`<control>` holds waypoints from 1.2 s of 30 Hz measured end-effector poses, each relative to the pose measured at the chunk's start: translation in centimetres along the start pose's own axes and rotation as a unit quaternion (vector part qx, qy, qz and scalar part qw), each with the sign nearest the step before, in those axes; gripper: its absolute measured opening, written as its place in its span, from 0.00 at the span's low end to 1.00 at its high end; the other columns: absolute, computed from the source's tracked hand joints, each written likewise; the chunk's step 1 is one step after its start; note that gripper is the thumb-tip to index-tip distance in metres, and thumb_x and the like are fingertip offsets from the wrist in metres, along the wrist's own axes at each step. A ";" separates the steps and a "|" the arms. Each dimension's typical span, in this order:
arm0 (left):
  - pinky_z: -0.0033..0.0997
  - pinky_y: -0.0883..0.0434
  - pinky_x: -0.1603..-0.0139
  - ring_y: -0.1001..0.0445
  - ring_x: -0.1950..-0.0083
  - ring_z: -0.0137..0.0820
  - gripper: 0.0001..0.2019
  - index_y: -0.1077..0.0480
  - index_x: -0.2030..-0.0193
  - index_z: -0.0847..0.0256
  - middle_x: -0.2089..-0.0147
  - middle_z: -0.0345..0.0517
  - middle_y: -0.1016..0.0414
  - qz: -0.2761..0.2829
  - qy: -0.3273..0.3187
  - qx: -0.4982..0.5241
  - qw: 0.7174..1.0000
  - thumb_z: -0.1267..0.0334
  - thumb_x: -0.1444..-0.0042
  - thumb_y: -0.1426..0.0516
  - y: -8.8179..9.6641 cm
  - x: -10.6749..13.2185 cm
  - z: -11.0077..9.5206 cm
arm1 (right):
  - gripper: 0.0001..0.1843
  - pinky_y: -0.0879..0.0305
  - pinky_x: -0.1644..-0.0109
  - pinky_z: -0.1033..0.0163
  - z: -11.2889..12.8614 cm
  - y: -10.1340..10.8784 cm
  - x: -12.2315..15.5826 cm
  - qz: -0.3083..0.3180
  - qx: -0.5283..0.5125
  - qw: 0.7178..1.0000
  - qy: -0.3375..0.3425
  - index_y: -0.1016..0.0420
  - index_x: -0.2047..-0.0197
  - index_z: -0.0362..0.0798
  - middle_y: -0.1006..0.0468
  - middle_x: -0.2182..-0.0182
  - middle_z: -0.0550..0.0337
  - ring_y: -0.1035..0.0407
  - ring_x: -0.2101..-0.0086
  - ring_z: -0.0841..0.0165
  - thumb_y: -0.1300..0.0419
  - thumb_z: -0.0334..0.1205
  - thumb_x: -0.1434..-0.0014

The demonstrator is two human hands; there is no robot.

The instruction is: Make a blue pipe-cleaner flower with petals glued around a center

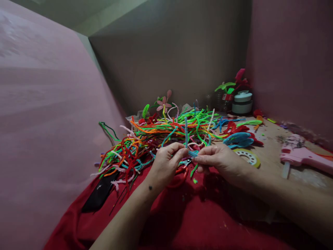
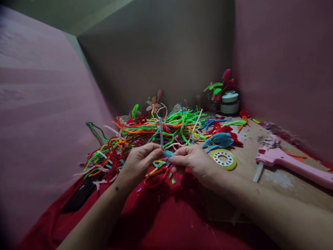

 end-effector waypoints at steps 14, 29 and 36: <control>0.23 0.46 0.77 0.45 0.78 0.22 0.11 0.38 0.79 0.63 0.81 0.35 0.42 0.016 0.051 -0.028 0.998 0.60 0.50 0.47 0.6 -0.3 0.3 | 0.09 0.41 0.70 0.65 1.1 -0.1 0.6 -0.026 0.121 0.987 0.105 0.26 0.80 0.45 0.26 0.81 0.61 0.36 0.77 0.72 0.38 0.39 0.51; 0.22 0.47 0.76 0.47 0.77 0.21 0.11 0.37 0.76 0.64 0.79 0.34 0.43 0.082 -0.003 -0.070 0.994 0.61 0.46 0.48 -0.1 0.4 -0.6 | 0.11 0.42 0.65 0.61 2.9 -0.4 1.4 -0.088 0.419 0.834 0.349 0.25 0.76 0.47 0.28 0.78 0.58 0.39 0.72 0.68 0.44 0.37 0.45; 0.22 0.44 0.74 0.43 0.75 0.23 0.09 0.35 0.74 0.64 0.78 0.35 0.39 0.046 -0.014 -0.097 0.994 0.63 0.46 0.48 -0.1 0.2 -0.2 | 0.12 0.51 0.77 0.67 1.2 -0.3 0.6 0.020 0.173 0.984 0.031 0.25 0.79 0.44 0.36 0.85 0.66 0.47 0.82 0.77 0.40 0.43 0.52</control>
Point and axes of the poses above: each hand's wrist, its own x-axis away from the middle knuckle, its own y-axis out of the back of the hand, z = x × y, the point moved 3 cm from there along -x, towards the middle knuckle
